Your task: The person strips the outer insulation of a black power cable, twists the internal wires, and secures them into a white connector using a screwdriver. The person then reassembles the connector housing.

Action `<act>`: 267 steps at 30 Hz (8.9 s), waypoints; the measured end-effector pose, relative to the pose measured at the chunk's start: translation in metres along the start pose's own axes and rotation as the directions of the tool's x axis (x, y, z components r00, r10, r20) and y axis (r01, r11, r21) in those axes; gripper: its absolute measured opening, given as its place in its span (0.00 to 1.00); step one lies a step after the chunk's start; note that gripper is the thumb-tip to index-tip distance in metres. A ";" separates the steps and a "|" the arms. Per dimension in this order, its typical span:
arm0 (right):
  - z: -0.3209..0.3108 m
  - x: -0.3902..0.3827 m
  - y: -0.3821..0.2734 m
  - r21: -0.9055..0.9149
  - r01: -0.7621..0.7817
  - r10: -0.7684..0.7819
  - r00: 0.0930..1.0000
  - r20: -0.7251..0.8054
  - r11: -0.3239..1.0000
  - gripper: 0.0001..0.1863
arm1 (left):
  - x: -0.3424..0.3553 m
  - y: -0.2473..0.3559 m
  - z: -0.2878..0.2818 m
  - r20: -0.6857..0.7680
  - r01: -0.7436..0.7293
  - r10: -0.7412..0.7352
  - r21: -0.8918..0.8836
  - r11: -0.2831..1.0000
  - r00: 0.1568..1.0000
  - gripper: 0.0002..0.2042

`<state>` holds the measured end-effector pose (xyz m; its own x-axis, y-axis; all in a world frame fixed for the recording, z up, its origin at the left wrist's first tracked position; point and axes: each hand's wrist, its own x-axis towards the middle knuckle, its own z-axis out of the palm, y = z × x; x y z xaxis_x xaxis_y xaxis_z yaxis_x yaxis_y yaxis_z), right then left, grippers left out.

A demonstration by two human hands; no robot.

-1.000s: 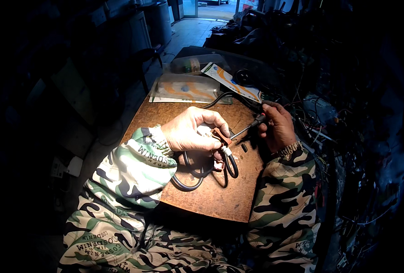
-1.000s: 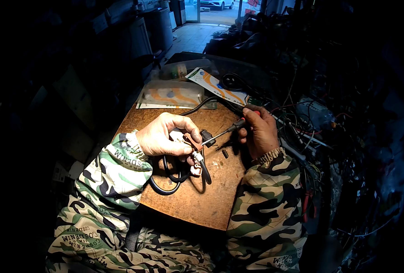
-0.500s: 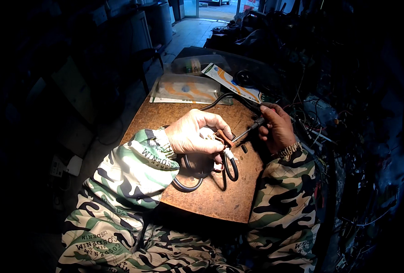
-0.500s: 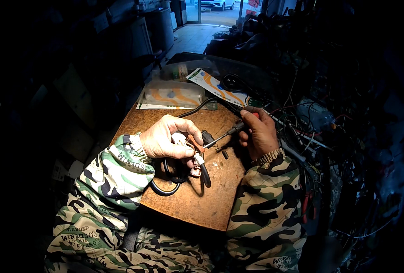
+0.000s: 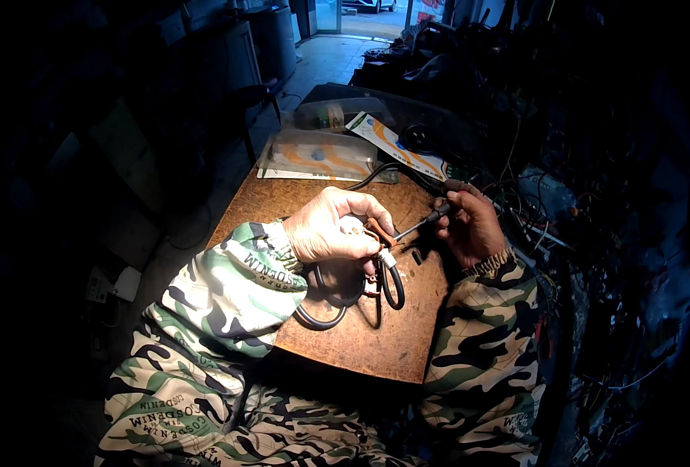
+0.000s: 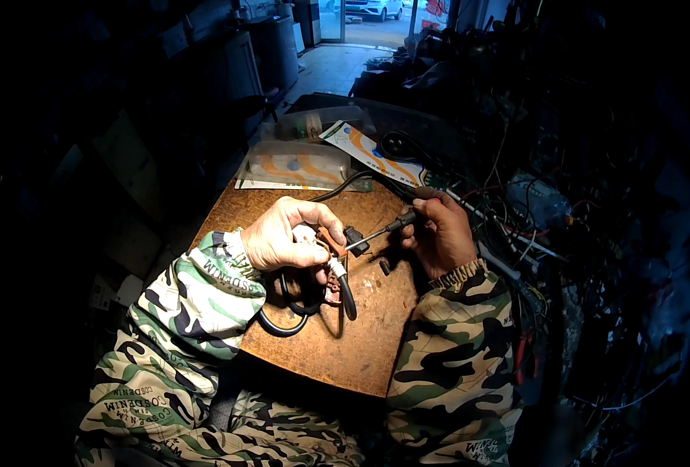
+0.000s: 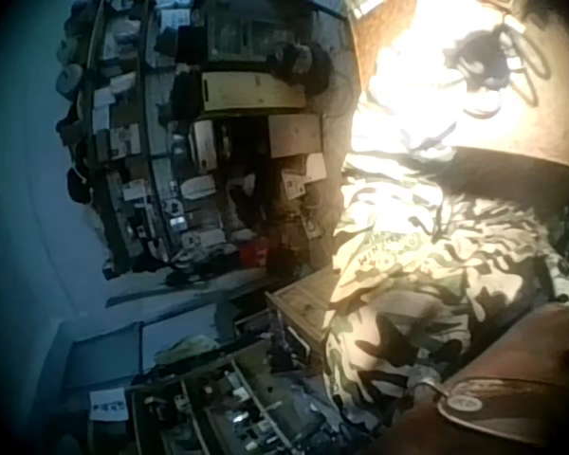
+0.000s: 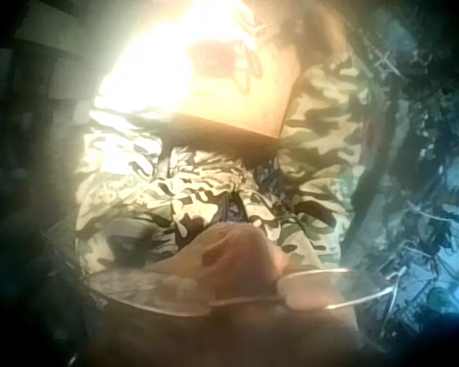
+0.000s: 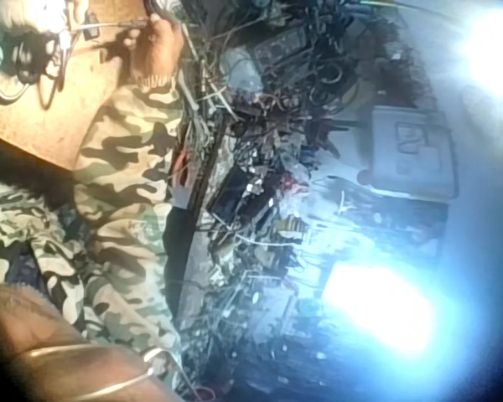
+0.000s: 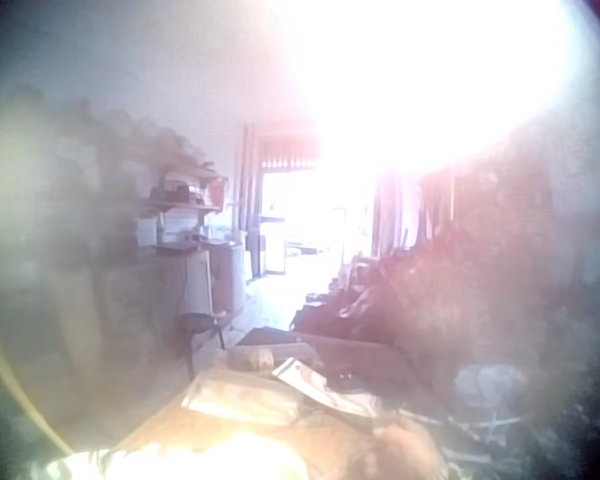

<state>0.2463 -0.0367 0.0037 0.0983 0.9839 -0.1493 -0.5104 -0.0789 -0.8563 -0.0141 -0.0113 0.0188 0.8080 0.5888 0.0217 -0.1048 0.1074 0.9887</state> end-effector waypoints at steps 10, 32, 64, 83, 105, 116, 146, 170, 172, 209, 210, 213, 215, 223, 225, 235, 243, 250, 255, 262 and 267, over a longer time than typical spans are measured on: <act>0.012 -0.010 -0.005 0.018 0.038 -0.037 0.999 -0.023 0.999 0.17 | 0.002 -0.004 -0.002 0.035 -0.064 0.068 -0.112 0.992 0.997 0.12; -0.012 -0.002 -0.008 0.056 0.127 -0.136 0.974 0.181 0.990 0.22 | 0.003 -0.006 -0.008 -0.022 -0.202 0.203 -0.259 0.945 0.979 0.11; -0.023 -0.005 -0.013 -0.214 -0.098 0.124 0.985 0.116 0.972 0.10 | 0.005 -0.010 -0.017 0.051 -0.224 0.265 -0.396 0.890 0.963 0.13; -0.025 -0.001 -0.006 0.039 0.107 -0.113 0.957 0.266 0.994 0.10 | 0.006 -0.011 -0.015 -0.025 -0.226 0.233 -0.357 0.906 0.972 0.14; -0.014 -0.008 -0.005 0.025 0.202 -0.202 0.951 0.233 0.979 0.08 | 0.007 -0.014 -0.013 -0.098 -0.297 0.280 -0.347 0.890 0.955 0.13; -0.021 -0.004 -0.002 0.018 0.133 -0.132 0.939 0.317 0.991 0.09 | 0.004 -0.010 -0.015 -0.165 -0.336 0.294 -0.383 0.860 0.941 0.13; -0.030 0.000 -0.005 0.042 0.108 -0.116 0.910 0.397 0.993 0.10 | 0.001 -0.011 -0.018 0.039 -0.181 0.224 -0.465 0.867 0.974 0.15; -0.023 -0.004 -0.011 -0.184 0.072 -0.029 0.974 0.226 0.980 0.11 | -0.001 -0.010 -0.011 -0.039 -0.217 0.219 -0.381 0.899 0.975 0.14; -0.016 -0.007 -0.006 -0.142 0.084 -0.060 0.983 0.171 0.986 0.11 | -0.001 -0.008 -0.010 -0.032 -0.211 0.215 -0.383 0.899 0.976 0.14; 0.044 -0.033 -0.002 -0.664 0.447 -0.449 0.874 0.183 0.599 0.16 | 0.000 -0.002 -0.006 -0.435 -0.178 0.097 -0.149 0.973 0.895 0.16; 0.046 -0.039 0.000 -0.574 0.547 -0.503 0.826 0.254 0.609 0.14 | 0.006 -0.002 -0.001 -0.412 -0.158 0.084 -0.151 0.976 0.907 0.16; 0.040 -0.039 0.014 -0.632 0.610 -0.455 0.788 0.415 0.478 0.08 | 0.014 -0.006 0.006 -0.407 -0.142 0.109 -0.052 0.989 0.907 0.16; 0.041 -0.040 0.018 -0.625 0.566 -0.448 0.820 0.357 0.538 0.07 | 0.014 -0.008 0.007 -0.415 -0.152 0.143 0.012 0.988 0.899 0.15; 0.034 -0.035 0.023 -0.372 0.361 -0.279 0.925 0.257 0.856 0.07 | 0.013 -0.008 0.015 -0.401 -0.195 0.272 0.223 0.955 0.875 0.14; 0.029 -0.034 0.022 -0.322 0.302 -0.228 0.941 0.249 0.897 0.08 | 0.012 -0.008 0.016 -0.386 -0.189 0.270 0.235 0.953 0.882 0.15; 0.025 -0.031 0.025 -0.463 0.478 -0.384 0.878 0.287 0.746 0.06 | 0.011 -0.004 0.019 -0.331 -0.135 0.305 0.451 0.882 0.893 0.14; 0.036 -0.030 0.026 -0.298 0.339 -0.275 0.932 0.235 0.892 0.08 | 0.009 -0.010 0.014 -0.366 -0.163 0.392 0.521 0.838 0.844 0.15; 0.030 -0.028 0.025 -0.389 0.392 -0.290 0.910 0.297 0.834 0.06 | 0.007 -0.003 0.010 -0.367 -0.056 0.188 0.342 0.938 0.911 0.15; 0.028 -0.031 0.027 -0.464 0.493 -0.366 0.866 0.340 0.736 0.05 | 0.008 -0.010 0.011 -0.342 -0.086 0.191 0.300 0.950 0.920 0.13; 0.030 -0.031 0.031 -0.546 0.642 -0.480 0.766 0.427 0.539 0.04 | 0.004 -0.004 0.012 -0.334 -0.048 0.150 0.294 0.955 0.930 0.16; 0.026 -0.031 0.030 -0.535 0.637 -0.462 0.771 0.438 0.555 0.04 | 0.004 -0.005 0.012 -0.319 -0.038 0.137 0.297 0.954 0.938 0.16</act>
<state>0.2054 -0.0652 -0.0049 -0.0622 0.8655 0.4970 0.2362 0.4966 -0.8352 -0.0033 -0.0186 0.0161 0.5580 0.8227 0.1086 0.0414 -0.1582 0.9865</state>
